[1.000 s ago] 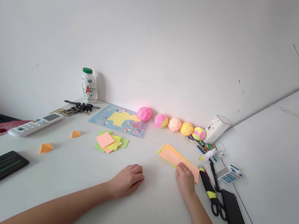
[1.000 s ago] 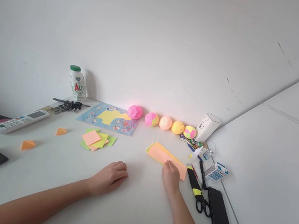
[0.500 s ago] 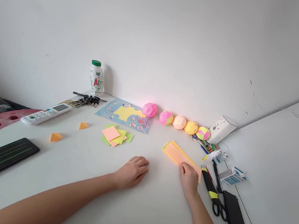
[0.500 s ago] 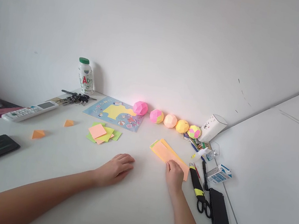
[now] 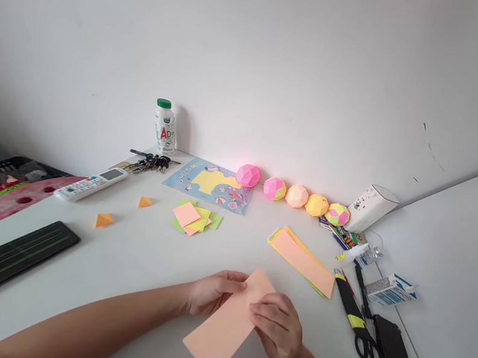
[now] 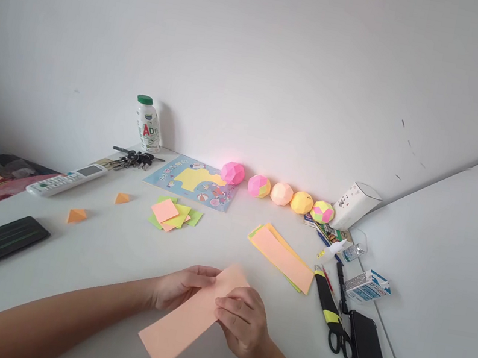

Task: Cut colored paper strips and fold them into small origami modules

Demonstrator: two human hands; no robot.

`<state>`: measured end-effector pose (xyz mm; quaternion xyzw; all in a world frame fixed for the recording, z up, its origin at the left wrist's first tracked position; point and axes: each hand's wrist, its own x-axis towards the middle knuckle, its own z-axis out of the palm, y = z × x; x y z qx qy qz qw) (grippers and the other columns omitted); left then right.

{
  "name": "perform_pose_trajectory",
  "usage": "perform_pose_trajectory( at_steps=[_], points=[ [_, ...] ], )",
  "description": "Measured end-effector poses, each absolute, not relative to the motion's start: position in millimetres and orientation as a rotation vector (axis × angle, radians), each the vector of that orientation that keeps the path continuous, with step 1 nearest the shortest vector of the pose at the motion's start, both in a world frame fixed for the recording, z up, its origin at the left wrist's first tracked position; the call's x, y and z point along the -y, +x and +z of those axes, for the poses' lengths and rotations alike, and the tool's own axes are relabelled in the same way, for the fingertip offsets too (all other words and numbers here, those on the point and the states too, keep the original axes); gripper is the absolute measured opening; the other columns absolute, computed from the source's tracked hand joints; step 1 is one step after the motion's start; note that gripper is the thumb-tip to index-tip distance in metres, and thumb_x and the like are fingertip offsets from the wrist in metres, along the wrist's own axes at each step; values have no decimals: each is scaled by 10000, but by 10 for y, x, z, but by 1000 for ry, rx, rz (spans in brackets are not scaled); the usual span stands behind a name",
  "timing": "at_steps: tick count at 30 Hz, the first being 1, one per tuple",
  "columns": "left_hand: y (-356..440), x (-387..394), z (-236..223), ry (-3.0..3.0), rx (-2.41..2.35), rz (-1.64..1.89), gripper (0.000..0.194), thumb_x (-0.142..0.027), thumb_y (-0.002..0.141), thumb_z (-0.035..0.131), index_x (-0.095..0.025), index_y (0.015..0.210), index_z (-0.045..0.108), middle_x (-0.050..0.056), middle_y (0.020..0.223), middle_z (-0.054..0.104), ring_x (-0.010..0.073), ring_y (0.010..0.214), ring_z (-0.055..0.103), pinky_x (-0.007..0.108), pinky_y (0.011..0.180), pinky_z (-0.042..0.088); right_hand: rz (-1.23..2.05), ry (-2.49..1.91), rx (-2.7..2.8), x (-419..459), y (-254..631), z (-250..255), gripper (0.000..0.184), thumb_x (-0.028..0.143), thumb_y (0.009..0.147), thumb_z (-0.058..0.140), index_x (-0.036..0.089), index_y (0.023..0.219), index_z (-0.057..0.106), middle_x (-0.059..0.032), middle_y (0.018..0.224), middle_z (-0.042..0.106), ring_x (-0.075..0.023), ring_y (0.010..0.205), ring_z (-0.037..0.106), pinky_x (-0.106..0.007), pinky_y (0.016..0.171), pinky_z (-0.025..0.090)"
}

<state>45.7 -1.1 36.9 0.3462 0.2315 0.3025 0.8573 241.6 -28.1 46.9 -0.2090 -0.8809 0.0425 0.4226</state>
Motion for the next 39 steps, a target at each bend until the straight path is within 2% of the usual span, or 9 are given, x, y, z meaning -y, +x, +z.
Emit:
perform_pose_trajectory(
  at_steps=[3, 8, 13, 16, 19, 22, 26, 33, 39],
  points=[
    [489, 22, 319, 669, -528, 669, 306, -349, 739, 656, -148, 970, 637, 114, 916, 679, 204, 772, 641, 315, 704, 483, 92, -608, 2318, 271, 2397, 493, 255, 69, 796, 500, 194, 990, 608, -70, 948, 687, -209, 878, 577, -373, 716, 491],
    [528, 34, 270, 641, -623, 791, 280, -342, 729, 670, -148, 926, 630, 102, 927, 674, 200, 799, 626, 324, 745, 474, 21, -632, 2421, 340, 2380, 487, 190, 102, 801, 502, 174, 922, 630, -93, 953, 671, -232, 882, 551, -396, 731, 467],
    [492, 24, 280, 567, -638, 739, 205, -245, 723, 667, -161, 899, 603, 70, 868, 657, 168, 759, 620, 287, 700, 468, 480, -554, 2375, 405, 2351, 446, 209, 216, 894, 418, 181, 939, 619, -72, 856, 670, -177, 796, 579, -329, 715, 481],
    [485, 24, 285, 569, -646, 702, 266, -254, 694, 693, -172, 926, 592, 73, 900, 654, 181, 779, 626, 294, 696, 466, 683, -679, 2270, 410, 2343, 417, 240, 225, 900, 406, 181, 793, 616, -63, 775, 639, -152, 712, 571, -278, 659, 486],
    [500, 37, 289, 617, -682, 718, 320, -254, 652, 725, -178, 935, 596, 63, 874, 660, 188, 745, 625, 301, 667, 468, 733, -979, 2107, 392, 2351, 384, 299, 269, 870, 455, 185, 596, 542, -47, 695, 561, -154, 647, 521, -266, 579, 461],
    [513, 49, 295, 598, -695, 753, 281, -284, 677, 711, -183, 919, 609, 61, 886, 664, 197, 780, 623, 307, 690, 473, 871, -1265, 1919, 361, 2365, 359, 339, 300, 849, 488, 183, 532, 466, -17, 657, 491, -124, 561, 450, -233, 478, 401],
    [516, 61, 302, 589, -648, 806, 313, -447, 787, 581, -160, 906, 614, 97, 934, 660, 221, 857, 619, 322, 715, 480, 1052, -1422, 1814, 332, 2377, 353, 354, 316, 827, 513, 177, 517, 415, 18, 624, 420, -100, 528, 398, -217, 460, 357],
    [522, 94, 304, 750, -668, 801, 295, -371, 759, 649, -169, 972, 615, 83, 960, 675, 202, 860, 625, 312, 748, 472, 1133, -1451, 1783, 320, 2411, 361, 352, 390, 809, 532, 188, 568, 374, 37, 613, 392, -98, 539, 366, -223, 479, 329],
    [526, 124, 322, 839, -673, 737, 346, -403, 768, 626, -150, 1004, 612, 99, 966, 679, 214, 857, 630, 318, 741, 480, 1259, -1445, 1549, 305, 2425, 393, 292, 458, 783, 575, 198, 819, 446, 26, 712, 458, -110, 599, 430, -218, 502, 379]
  ],
)
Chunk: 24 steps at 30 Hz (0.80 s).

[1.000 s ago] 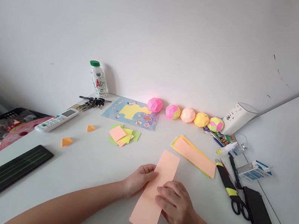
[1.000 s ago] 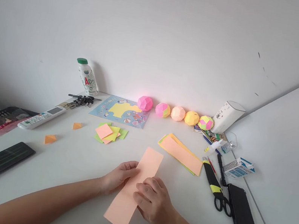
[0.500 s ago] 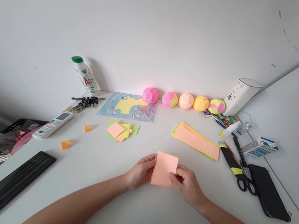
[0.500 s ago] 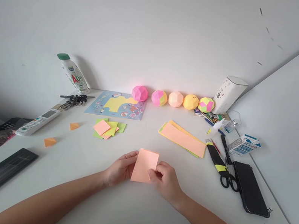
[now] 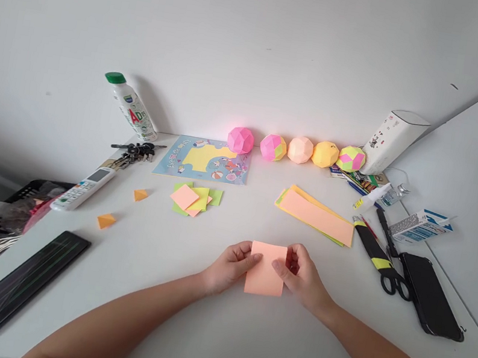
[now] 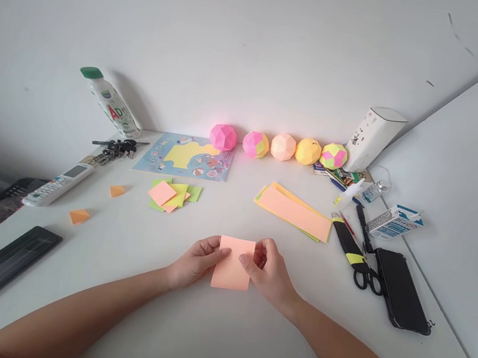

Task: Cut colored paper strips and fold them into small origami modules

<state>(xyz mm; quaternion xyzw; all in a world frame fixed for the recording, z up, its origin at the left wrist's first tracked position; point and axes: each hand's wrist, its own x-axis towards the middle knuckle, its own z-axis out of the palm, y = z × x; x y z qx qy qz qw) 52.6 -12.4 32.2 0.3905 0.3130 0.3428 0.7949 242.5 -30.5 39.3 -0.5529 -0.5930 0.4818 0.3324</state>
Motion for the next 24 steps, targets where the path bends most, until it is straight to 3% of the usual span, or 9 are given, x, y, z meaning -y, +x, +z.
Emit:
perform_pose_trajectory(
  at_steps=[6, 14, 24],
  points=[
    [515, 157, 276, 931, -670, 700, 298, -388, 811, 580, -159, 1002, 570, 89, 958, 667, 188, 826, 631, 290, 694, 480, 1354, -1359, 1557, 300, 2413, 410, 319, 459, 853, 487, 181, 696, 471, 23, 652, 451, -111, 598, 431, -217, 515, 355],
    [509, 167, 237, 983, -789, 707, 291, -444, 813, 548, -160, 877, 548, 49, 836, 651, 153, 739, 607, 250, 608, 456, 1332, -1401, 1599, 306, 2417, 389, 265, 408, 836, 525, 179, 704, 503, 15, 667, 477, -118, 605, 441, -220, 518, 354],
    [498, 169, 231, 989, -767, 710, 303, -457, 811, 544, -160, 870, 556, 36, 819, 635, 138, 727, 591, 241, 608, 446, 1339, -1403, 1580, 300, 2429, 366, 265, 414, 818, 553, 177, 701, 528, 18, 650, 486, -115, 598, 452, -217, 516, 375]
  ],
)
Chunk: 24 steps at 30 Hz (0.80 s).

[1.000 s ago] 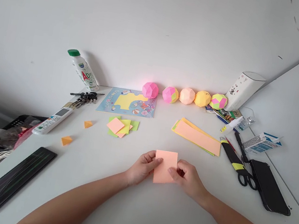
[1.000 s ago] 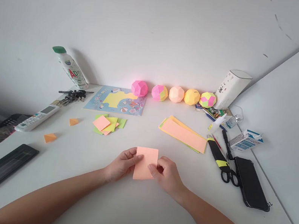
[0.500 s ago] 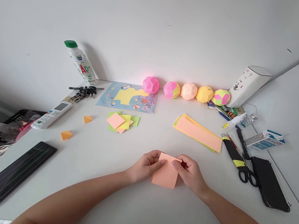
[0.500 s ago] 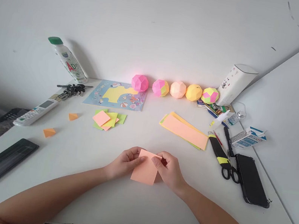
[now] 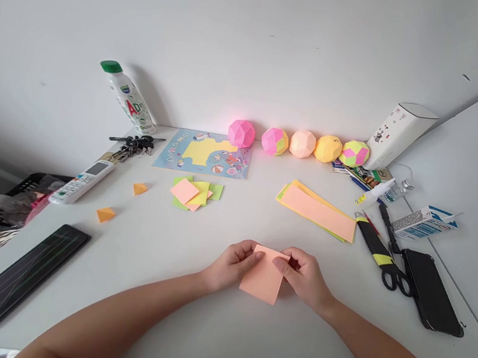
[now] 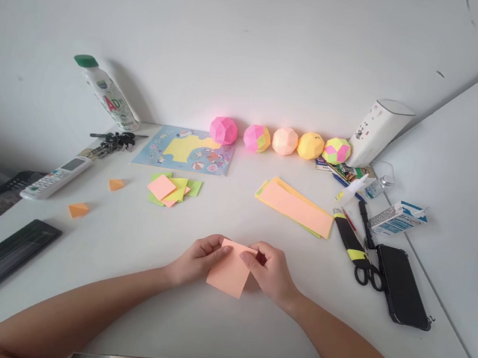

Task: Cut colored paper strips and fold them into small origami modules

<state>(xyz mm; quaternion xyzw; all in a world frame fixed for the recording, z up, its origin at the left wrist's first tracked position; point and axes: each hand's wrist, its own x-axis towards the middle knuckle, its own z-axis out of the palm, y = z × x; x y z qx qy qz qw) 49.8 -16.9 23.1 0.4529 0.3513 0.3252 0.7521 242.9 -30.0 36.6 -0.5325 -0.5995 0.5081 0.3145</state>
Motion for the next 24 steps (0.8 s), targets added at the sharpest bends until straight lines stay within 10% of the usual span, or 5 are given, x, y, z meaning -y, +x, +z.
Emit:
perform_pose_trajectory(
  at_steps=[24],
  points=[
    [486, 171, 264, 1017, -768, 703, 310, -463, 819, 530, -165, 904, 540, 72, 890, 670, 184, 782, 634, 282, 637, 484, 1502, -1332, 1438, 319, 2425, 390, 252, 416, 811, 570, 176, 735, 564, 18, 647, 533, -116, 555, 531, -223, 495, 468]
  ],
)
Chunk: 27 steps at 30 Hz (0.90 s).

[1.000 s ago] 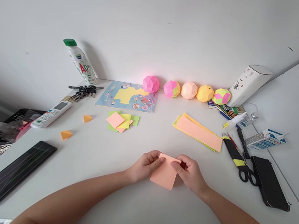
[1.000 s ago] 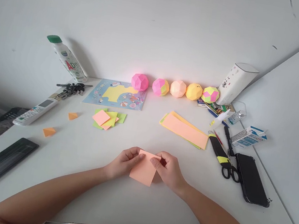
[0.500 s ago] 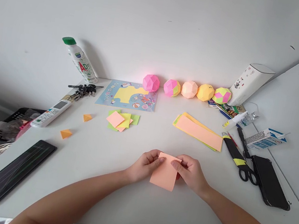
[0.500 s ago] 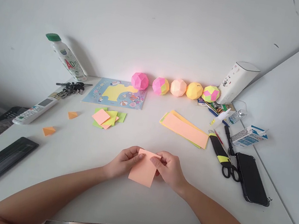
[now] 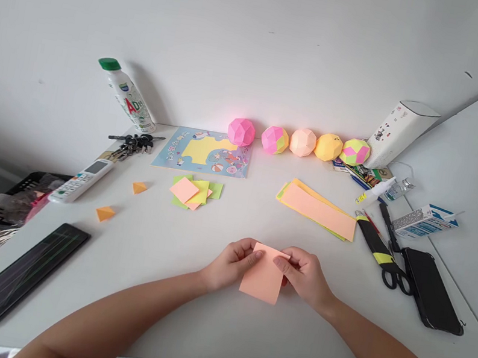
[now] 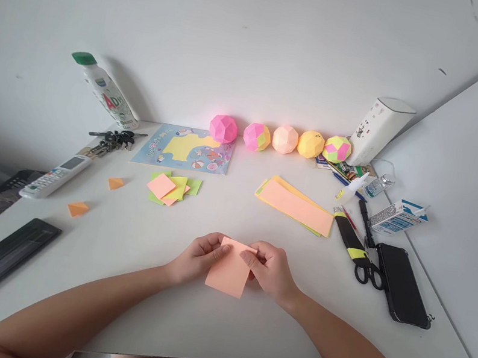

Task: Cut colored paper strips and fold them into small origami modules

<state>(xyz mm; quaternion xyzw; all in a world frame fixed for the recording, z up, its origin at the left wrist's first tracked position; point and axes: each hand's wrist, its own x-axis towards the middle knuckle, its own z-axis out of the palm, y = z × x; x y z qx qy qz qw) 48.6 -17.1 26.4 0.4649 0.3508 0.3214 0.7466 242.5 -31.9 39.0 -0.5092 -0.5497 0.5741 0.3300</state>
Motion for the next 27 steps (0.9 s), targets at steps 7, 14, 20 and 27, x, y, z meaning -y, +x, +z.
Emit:
perform_pose_trajectory(
  at_steps=[7, 14, 20, 27],
  points=[
    [484, 175, 266, 1029, -778, 704, 309, -462, 824, 521, -162, 895, 534, 74, 878, 668, 186, 779, 631, 289, 638, 486, 1505, -1337, 1441, 321, 2422, 394, 283, 457, 804, 561, 181, 739, 562, 11, 643, 530, -126, 555, 531, -238, 500, 473],
    [489, 173, 267, 1032, -790, 709, 312, -467, 814, 534, -165, 891, 544, 67, 877, 668, 182, 773, 628, 291, 638, 483, 1501, -1340, 1452, 322, 2415, 417, 290, 461, 799, 564, 183, 716, 550, 12, 647, 530, -122, 555, 531, -231, 490, 468],
    [486, 173, 262, 1031, -808, 758, 293, -446, 814, 544, -159, 869, 552, 53, 809, 659, 167, 726, 622, 262, 587, 466, 1506, -1315, 1484, 330, 2413, 422, 287, 435, 800, 575, 182, 672, 535, 30, 603, 517, -113, 525, 524, -220, 475, 438],
    [482, 173, 246, 1004, -830, 779, 296, -454, 801, 558, -162, 850, 557, 41, 790, 652, 162, 711, 616, 263, 587, 464, 1508, -1322, 1485, 325, 2416, 432, 304, 476, 805, 553, 183, 729, 570, 16, 632, 563, -125, 533, 548, -229, 475, 433]
  ],
)
